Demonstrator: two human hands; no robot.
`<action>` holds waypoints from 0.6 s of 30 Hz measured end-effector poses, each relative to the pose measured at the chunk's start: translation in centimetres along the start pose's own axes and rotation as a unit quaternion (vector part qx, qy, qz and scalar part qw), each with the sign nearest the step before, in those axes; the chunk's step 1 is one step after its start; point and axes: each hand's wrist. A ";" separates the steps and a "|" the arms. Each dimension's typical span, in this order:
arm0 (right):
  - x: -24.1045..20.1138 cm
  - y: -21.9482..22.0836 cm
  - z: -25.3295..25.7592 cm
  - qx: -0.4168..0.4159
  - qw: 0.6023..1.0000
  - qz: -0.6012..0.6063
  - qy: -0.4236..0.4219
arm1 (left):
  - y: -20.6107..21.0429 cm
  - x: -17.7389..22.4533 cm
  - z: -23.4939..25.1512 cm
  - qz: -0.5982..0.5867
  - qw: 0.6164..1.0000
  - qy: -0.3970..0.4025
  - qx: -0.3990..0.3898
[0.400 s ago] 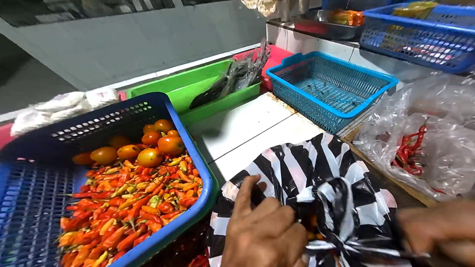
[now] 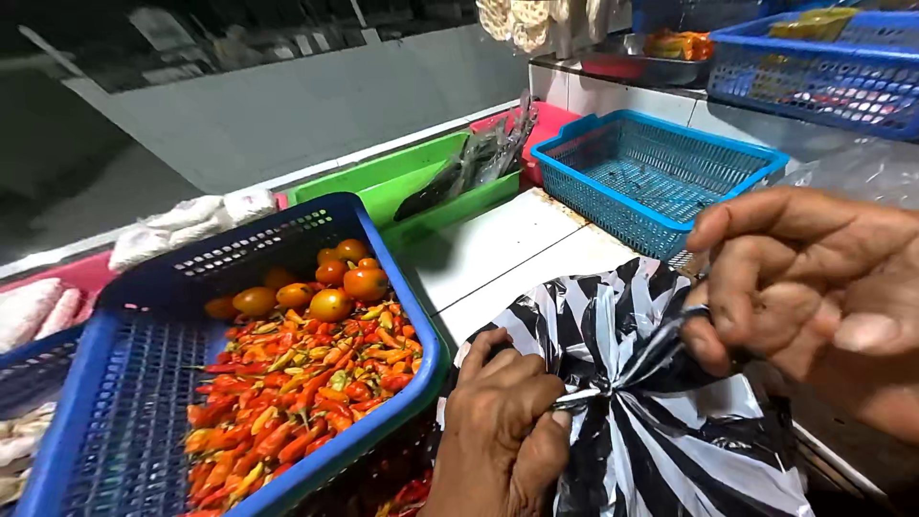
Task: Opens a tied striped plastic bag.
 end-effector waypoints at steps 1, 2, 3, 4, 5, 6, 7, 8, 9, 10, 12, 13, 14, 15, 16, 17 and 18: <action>1.6 -0.8 0.6 -0.039 0.997 0.047 -0.056 | 0.0 0.0 0.0 0.002 1.000 -0.001 0.002; 3.1 -1.5 1.3 -0.081 0.988 0.086 -0.104 | 0.0 0.0 0.0 0.004 1.000 -0.002 0.003; 4.6 -2.4 2.2 -0.127 0.974 0.119 -0.147 | 0.1 0.0 0.0 0.006 1.000 -0.003 0.004; 5.7 -3.0 2.9 -0.158 0.962 0.135 -0.178 | 0.1 -0.1 0.0 0.008 1.000 -0.003 0.005; 6.4 -3.4 3.4 -0.174 0.955 0.141 -0.196 | 0.2 -0.1 0.1 0.010 1.000 -0.004 0.006; 6.7 -3.5 3.6 -0.170 0.956 0.134 -0.200 | 0.1 -0.1 0.1 0.011 1.000 -0.007 0.006; 6.8 -3.6 3.6 -0.154 0.961 0.120 -0.198 | 0.1 -0.1 0.0 0.009 1.000 -0.011 0.006; 6.8 -3.7 3.5 -0.143 0.964 0.096 -0.204 | 0.1 -0.1 0.0 0.006 1.000 -0.014 0.006; 6.9 -4.0 3.6 -0.139 0.964 0.071 -0.213 | 0.0 0.0 0.0 0.003 1.000 -0.017 0.007; 7.0 -4.2 3.7 -0.138 0.963 0.056 -0.224 | 0.0 0.0 0.0 0.001 1.000 -0.019 0.009; 7.4 -4.6 4.0 -0.149 0.963 0.062 -0.217 | -0.1 -0.1 0.0 0.003 1.000 -0.023 0.010; 7.8 -4.8 4.1 -0.161 0.963 0.072 -0.205 | 0.0 -0.1 0.0 0.005 1.000 -0.023 0.010; 8.3 -5.0 4.2 -0.171 0.963 0.082 -0.192 | 0.0 -0.1 -0.1 0.006 1.000 -0.025 0.010; 8.8 -5.1 4.2 -0.178 0.963 0.088 -0.182 | 0.0 0.0 -0.1 0.006 1.000 -0.026 0.009; 9.1 -5.3 4.3 -0.180 0.964 0.093 -0.172 | -0.1 0.0 0.0 0.007 1.000 -0.027 0.008; 9.3 -5.4 4.5 -0.175 0.966 0.096 -0.163 | -0.1 0.1 0.0 0.009 1.000 -0.029 0.007; 9.3 -5.5 4.6 -0.177 0.966 0.098 -0.162 | -0.1 0.2 0.1 0.011 0.999 -0.031 0.004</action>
Point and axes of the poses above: each hand's wrist, its own z-axis towards the middle knuckle, its own y-axis out of the palm, x = y × z, and after that the axes turned 2 degrees about x, right-handed
